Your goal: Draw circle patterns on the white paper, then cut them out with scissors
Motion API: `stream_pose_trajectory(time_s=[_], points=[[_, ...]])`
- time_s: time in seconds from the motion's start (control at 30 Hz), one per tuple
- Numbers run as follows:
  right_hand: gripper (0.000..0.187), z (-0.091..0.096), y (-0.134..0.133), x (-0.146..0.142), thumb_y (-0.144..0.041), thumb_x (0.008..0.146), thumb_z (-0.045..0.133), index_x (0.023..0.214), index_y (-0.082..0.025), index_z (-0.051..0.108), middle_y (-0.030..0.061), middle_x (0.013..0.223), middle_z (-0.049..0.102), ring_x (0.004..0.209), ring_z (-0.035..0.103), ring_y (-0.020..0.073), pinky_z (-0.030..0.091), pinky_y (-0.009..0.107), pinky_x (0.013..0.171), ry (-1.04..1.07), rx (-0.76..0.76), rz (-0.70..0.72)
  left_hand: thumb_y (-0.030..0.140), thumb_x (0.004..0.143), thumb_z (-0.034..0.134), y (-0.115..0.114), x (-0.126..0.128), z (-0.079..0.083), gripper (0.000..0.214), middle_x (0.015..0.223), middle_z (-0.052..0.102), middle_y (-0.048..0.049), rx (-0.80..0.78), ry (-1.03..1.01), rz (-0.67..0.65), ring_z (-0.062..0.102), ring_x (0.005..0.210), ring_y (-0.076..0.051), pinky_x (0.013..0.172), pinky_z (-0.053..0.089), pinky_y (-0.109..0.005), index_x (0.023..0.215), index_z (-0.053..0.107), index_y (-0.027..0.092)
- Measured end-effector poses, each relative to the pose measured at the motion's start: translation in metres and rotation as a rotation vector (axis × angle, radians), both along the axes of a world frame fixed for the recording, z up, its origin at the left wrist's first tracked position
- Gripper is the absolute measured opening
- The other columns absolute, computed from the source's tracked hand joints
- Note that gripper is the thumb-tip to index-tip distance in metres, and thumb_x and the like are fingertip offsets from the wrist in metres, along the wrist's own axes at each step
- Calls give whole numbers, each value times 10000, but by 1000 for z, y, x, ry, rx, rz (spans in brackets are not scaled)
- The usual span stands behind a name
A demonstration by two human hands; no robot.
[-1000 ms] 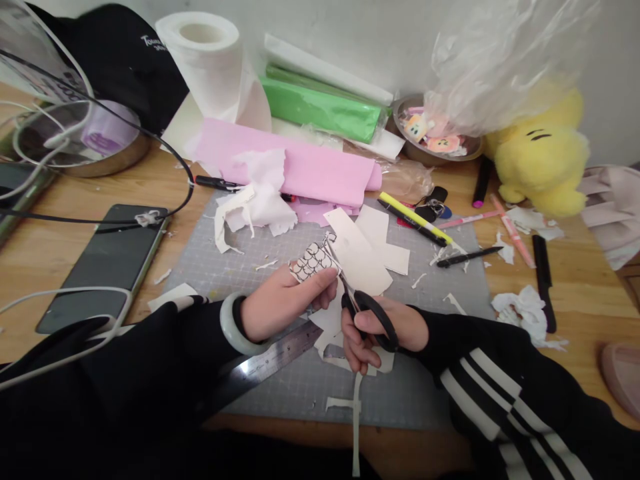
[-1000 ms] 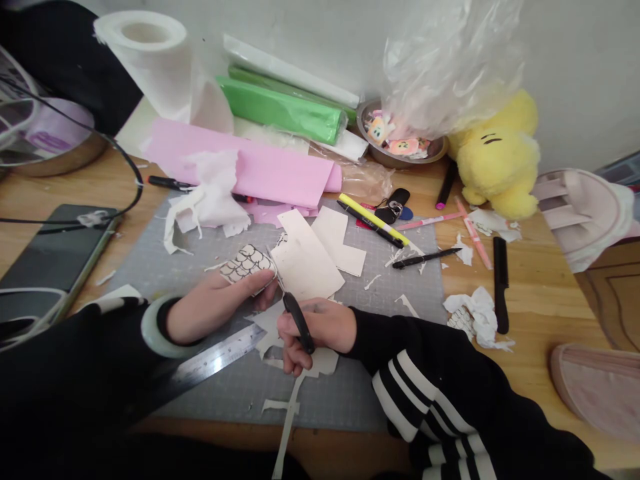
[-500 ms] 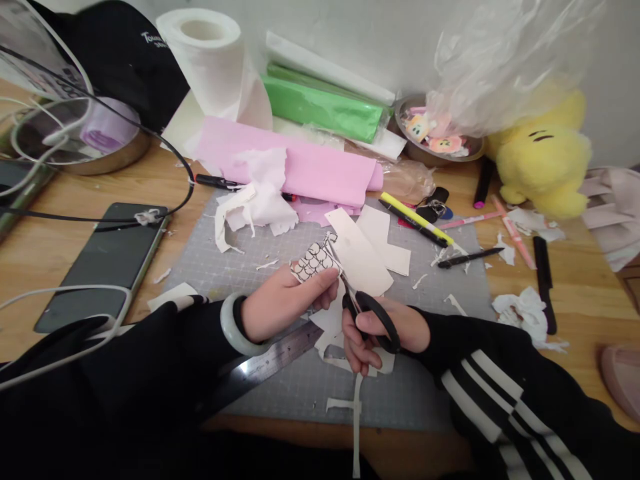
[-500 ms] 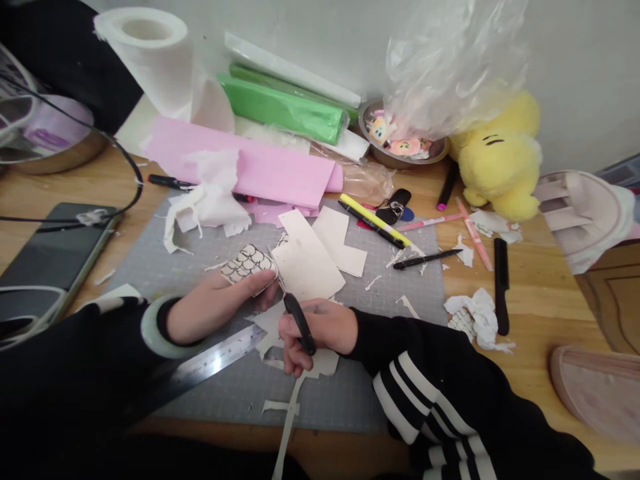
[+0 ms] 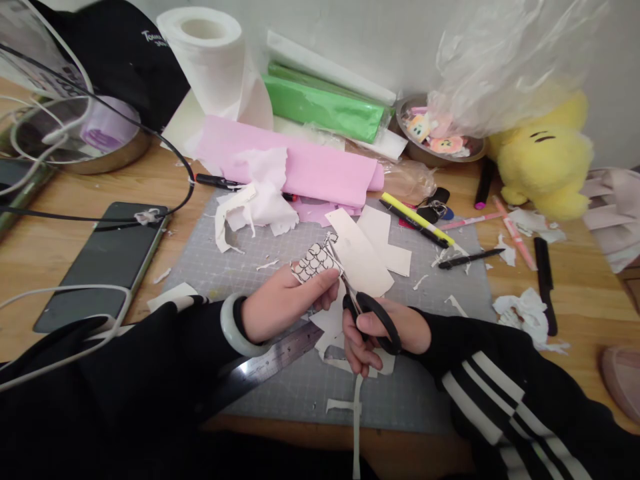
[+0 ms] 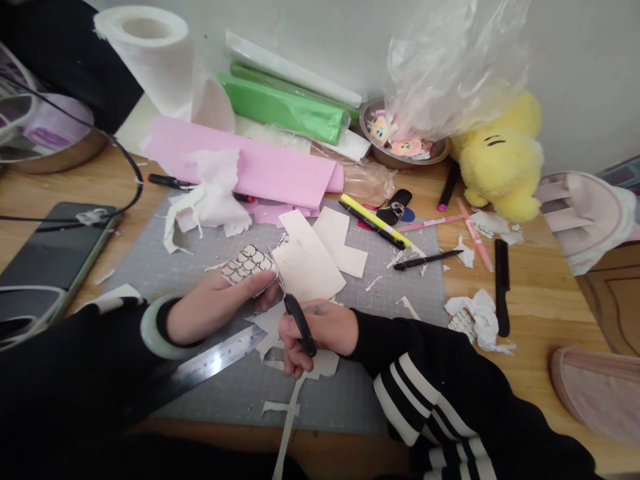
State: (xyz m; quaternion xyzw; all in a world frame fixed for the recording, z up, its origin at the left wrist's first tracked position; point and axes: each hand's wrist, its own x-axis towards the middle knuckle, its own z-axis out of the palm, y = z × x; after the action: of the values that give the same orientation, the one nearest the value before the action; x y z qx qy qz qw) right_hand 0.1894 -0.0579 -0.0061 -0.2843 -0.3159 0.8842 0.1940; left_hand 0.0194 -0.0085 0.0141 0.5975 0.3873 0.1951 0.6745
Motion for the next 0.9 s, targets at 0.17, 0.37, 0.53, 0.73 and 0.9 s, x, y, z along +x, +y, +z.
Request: stream_pose_trajectory(time_s=[0.17, 0.37, 0.53, 0.73, 0.9], points=[[479, 0, -1, 0, -574, 678, 632, 603, -128, 475, -28, 382, 495, 489, 574, 118, 488, 235, 506, -5, -4, -8, 311, 862, 379, 0, 0, -1, 350, 519, 449, 29, 6, 7, -11, 430, 520, -96, 554, 378, -225, 562, 478, 159], [462, 0, 0, 1, -557, 701, 620, 614, -129, 470, -26, 400, 497, 502, 574, 122, 485, 246, 515, -5, 2, -8, 299, 869, 373, 0, -1, -4, 343, 525, 448, 34, 19, -3, -18, 427, 519, -89, 542, 369, -217, 577, 481, 156], [470, 1, -1, 1, -571, 713, 598, 608, -134, 462, -33, 385, 479, 491, 568, 122, 465, 231, 483, -14, 49, -14, 312, 883, 369, 0, -3, -5, 355, 541, 456, 33, 42, -6, -38, 441, 537, -89, 556, 372, -212, 589, 489, 154], [458, 0, -1, 2, -565, 718, 596, 622, -136, 470, -32, 404, 494, 512, 579, 126, 495, 249, 517, -21, 36, -4, 311, 876, 372, 0, -3, -5, 348, 542, 458, 31, 33, 13, -25, 448, 539, -92, 561, 379, -213, 585, 485, 157], [481, 2, 0, 1, -585, 688, 613, 597, -136, 463, -27, 388, 487, 496, 574, 126, 478, 236, 491, -36, 26, -5, 317, 873, 366, 0, -2, -4, 354, 532, 452, 28, 24, 11, -28, 441, 536, -95, 558, 381, -216, 578, 483, 160]])
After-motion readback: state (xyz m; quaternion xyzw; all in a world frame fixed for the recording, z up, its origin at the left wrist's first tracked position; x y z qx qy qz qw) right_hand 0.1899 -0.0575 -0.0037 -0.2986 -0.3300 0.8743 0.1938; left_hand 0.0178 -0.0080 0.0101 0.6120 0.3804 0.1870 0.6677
